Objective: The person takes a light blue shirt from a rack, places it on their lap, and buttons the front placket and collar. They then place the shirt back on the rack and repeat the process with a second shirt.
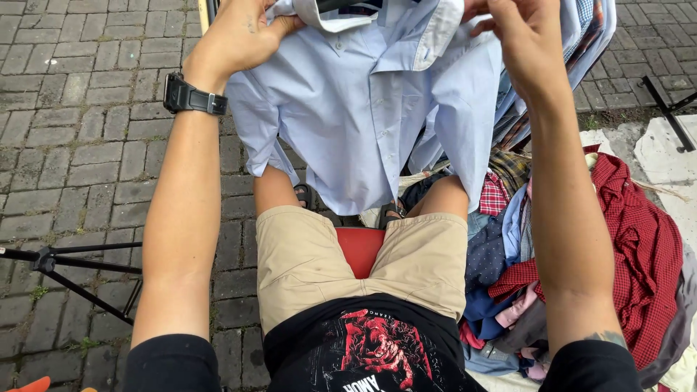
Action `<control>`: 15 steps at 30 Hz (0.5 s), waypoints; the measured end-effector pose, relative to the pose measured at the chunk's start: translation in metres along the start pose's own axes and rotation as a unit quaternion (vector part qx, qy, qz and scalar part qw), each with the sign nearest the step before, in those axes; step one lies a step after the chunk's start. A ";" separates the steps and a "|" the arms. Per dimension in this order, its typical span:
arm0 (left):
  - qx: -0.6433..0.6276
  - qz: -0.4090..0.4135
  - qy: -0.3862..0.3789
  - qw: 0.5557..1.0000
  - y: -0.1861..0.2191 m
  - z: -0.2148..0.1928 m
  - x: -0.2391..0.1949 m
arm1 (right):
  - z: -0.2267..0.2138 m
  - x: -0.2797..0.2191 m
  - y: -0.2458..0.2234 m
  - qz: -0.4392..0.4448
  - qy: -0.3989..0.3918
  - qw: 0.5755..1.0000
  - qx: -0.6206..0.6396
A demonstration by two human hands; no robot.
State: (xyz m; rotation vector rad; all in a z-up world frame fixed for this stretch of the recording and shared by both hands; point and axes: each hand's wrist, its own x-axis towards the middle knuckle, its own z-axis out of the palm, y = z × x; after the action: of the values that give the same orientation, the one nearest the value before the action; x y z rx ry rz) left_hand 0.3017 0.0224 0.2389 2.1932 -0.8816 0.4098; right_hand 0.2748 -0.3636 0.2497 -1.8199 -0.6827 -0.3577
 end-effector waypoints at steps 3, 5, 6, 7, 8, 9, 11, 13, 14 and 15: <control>0.067 0.083 0.031 0.994 0.001 0.008 -0.002 | 0.008 -0.001 -0.028 0.203 0.029 0.971 0.121; 0.074 0.079 0.030 0.994 0.008 0.013 -0.003 | 0.007 0.005 -0.014 0.204 -0.007 0.972 0.114; 0.082 0.076 0.030 0.993 0.011 0.014 -0.003 | 0.007 0.009 -0.007 0.203 -0.041 0.972 0.108; 0.083 0.076 0.031 0.993 0.013 0.013 -0.003 | 0.006 0.011 -0.005 0.202 -0.041 0.973 0.108; 0.080 0.098 0.028 0.992 0.015 0.011 -0.003 | 0.004 0.013 -0.003 0.187 -0.021 0.976 0.110; 0.077 0.120 0.024 0.990 0.016 0.011 -0.003 | 0.001 0.015 -0.002 0.173 -0.001 0.979 0.111; 0.085 0.129 0.037 0.987 0.013 0.013 -0.004 | 0.003 0.013 -0.011 0.167 0.007 0.981 0.100; 0.092 0.136 0.048 0.985 0.006 0.018 -0.007 | 0.004 0.011 -0.011 0.164 0.014 0.982 0.090; 0.110 0.139 0.068 0.982 0.001 0.020 -0.009 | 0.004 0.011 -0.007 0.163 -0.036 0.981 0.102; 0.130 0.145 0.088 0.977 -0.003 0.021 -0.008 | 0.002 0.012 -0.004 0.160 -0.084 0.977 0.114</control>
State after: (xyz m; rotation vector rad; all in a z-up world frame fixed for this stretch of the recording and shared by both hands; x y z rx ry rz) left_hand 0.2987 0.0124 0.2181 2.2199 -1.1030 0.8910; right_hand 0.2812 -0.3570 0.2587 -1.7139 -0.5106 0.0871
